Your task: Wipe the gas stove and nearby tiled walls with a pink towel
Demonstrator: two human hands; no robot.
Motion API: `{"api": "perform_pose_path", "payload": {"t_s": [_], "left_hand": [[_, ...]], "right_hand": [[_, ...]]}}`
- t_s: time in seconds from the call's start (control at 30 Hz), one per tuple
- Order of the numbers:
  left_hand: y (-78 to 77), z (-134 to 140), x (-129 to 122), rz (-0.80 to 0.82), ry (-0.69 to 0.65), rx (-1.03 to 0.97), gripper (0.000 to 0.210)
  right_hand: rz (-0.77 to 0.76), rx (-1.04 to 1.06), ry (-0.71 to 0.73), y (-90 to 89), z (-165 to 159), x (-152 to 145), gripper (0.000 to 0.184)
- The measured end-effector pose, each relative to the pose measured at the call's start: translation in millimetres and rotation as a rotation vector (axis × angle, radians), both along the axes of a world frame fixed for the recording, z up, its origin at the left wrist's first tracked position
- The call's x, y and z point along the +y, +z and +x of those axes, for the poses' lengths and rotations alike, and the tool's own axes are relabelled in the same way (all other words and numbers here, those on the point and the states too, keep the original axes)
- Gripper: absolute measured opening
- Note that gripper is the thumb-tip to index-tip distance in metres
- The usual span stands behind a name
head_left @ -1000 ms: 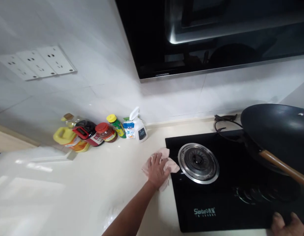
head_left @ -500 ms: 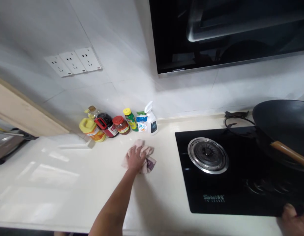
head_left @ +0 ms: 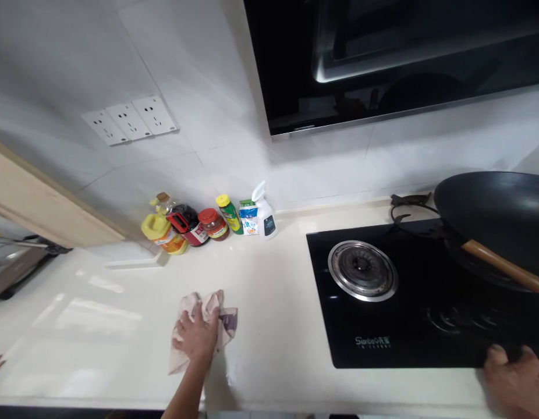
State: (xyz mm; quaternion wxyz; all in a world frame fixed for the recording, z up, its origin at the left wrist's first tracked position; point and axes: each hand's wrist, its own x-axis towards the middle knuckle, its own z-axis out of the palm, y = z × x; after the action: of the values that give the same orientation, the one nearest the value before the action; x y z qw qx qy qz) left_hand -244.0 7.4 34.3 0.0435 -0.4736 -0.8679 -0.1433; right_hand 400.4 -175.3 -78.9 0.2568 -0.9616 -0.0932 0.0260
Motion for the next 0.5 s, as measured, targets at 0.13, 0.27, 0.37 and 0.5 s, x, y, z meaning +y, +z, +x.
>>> {"api": "perform_pose_path", "payload": {"t_s": [0.13, 0.27, 0.37, 0.5], "left_hand": [[-7.8, 78.6, 17.7, -0.025, -0.223, 0.012, 0.063], [-10.9, 172.8, 45.1, -0.035, -0.482, -0.003, 0.058], [-12.2, 234.2, 55.0, -0.025, -0.641, -0.024, 0.059], [-20.2, 274.0, 32.6, -0.008, -0.809, -0.044, 0.059]], "right_hand": [[0.026, -0.057, 0.040, -11.5, 5.6, -2.2, 0.085], [0.018, -0.079, 0.047, -13.6, 6.5, -3.7, 0.086], [0.005, -0.082, 0.055, -9.2, 5.8, -3.2, 0.084], [0.007, -0.085, 0.053, -3.8, 4.9, -3.8, 0.084]]}}
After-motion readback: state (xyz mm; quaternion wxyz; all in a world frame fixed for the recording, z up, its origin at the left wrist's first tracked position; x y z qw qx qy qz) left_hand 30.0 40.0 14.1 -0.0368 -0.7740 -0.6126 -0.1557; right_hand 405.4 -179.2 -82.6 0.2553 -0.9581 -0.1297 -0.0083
